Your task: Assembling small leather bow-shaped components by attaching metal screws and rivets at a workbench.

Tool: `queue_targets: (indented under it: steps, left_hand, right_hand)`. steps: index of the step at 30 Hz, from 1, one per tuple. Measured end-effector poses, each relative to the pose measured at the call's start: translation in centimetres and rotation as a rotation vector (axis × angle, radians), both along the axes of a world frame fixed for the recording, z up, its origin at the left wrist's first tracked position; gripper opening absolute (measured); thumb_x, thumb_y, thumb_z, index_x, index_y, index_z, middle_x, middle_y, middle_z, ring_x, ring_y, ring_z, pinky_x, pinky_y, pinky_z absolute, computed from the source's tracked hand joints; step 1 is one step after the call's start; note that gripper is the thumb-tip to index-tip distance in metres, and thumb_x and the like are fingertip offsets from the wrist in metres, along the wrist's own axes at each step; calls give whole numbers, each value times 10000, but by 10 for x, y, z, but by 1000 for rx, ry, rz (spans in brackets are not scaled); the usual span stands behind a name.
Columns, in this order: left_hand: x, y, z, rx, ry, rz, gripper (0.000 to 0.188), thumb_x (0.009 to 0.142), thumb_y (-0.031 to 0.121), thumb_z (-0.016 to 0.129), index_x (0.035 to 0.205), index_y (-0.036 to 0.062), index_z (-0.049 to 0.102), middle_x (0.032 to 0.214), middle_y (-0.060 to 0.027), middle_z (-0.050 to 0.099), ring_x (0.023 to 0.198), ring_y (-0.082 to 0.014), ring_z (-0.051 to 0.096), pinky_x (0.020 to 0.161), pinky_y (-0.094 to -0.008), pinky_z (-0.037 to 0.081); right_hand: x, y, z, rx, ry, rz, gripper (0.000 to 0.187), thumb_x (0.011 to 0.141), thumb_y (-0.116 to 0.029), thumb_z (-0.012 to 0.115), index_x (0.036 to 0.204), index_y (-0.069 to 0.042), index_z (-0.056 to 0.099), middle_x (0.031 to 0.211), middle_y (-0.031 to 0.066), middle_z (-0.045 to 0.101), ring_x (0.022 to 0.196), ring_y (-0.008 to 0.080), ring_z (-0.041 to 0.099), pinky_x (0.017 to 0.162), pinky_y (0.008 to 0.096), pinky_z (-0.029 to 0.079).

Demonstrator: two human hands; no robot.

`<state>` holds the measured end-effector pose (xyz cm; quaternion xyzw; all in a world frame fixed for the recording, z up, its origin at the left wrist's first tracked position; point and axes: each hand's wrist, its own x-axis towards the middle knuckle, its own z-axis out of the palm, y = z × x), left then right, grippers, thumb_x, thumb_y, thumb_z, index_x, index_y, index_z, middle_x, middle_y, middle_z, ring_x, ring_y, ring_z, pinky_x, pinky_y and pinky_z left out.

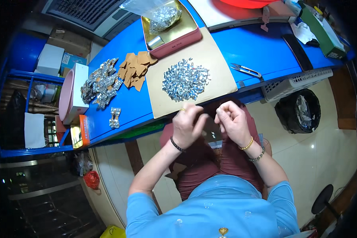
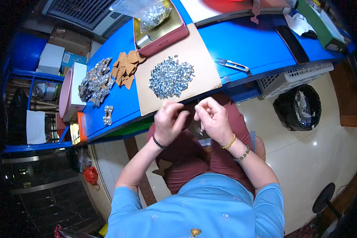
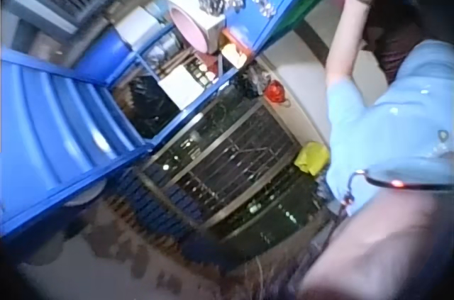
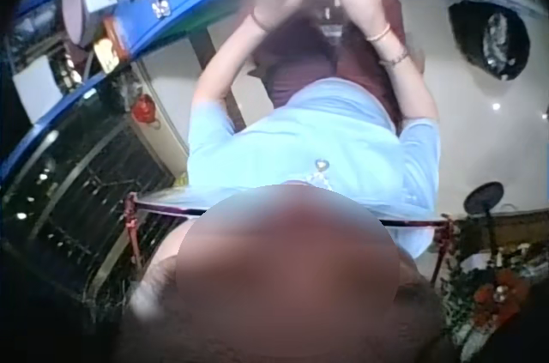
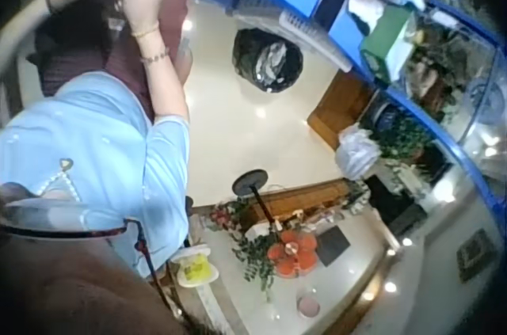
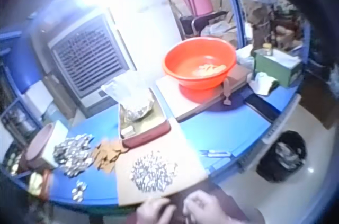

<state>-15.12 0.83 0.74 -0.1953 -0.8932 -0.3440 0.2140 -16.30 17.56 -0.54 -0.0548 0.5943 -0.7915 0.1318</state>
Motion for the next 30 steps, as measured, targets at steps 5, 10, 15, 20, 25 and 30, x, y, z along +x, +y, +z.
queue_targets:
  steps: [5,10,15,20,25,30]
  left_hand:
    - [-32,-15,-17,-126,74,167,133,707,-1,656,804,25,569,682,-104,498,550,-246,512,488,-327,417]
    - [-42,-20,-21,-147,72,197,121,721,-9,643,817,20,575,682,-92,504,549,-204,521,485,-306,409]
    - [-27,-11,-11,251,-197,162,73,773,-3,628,821,12,575,691,-42,558,570,-111,544,508,-235,429]
    - [-7,1,0,794,-623,158,58,810,18,615,846,10,571,728,-25,601,606,-70,567,541,-190,457]
    - [4,10,2,861,-643,180,78,810,23,619,868,8,569,740,-37,615,613,-70,580,550,-188,473]
    - [6,15,4,867,-650,220,57,799,17,626,833,7,581,717,-26,616,602,-60,579,544,-186,475]
  right_hand:
    - [5,-3,-3,96,-16,112,96,893,-134,535,841,-53,529,620,-29,534,464,-3,429,410,154,342]
    - [4,-3,-4,140,-14,98,89,884,-141,551,859,-56,539,619,-30,534,480,-4,439,418,153,352]
    - [-1,-3,-8,272,82,48,79,856,-110,567,884,-37,578,639,-21,561,510,10,477,443,171,371]
    - [-1,-6,-4,450,262,-5,117,819,-74,579,913,-17,616,675,13,606,528,29,509,467,199,392]
    - [2,-8,-4,480,291,-8,135,806,-71,587,925,-18,623,692,41,628,537,38,530,477,211,411]
    - [3,-7,-4,483,301,-8,134,806,-66,580,922,-14,624,702,61,640,561,56,566,493,219,430]
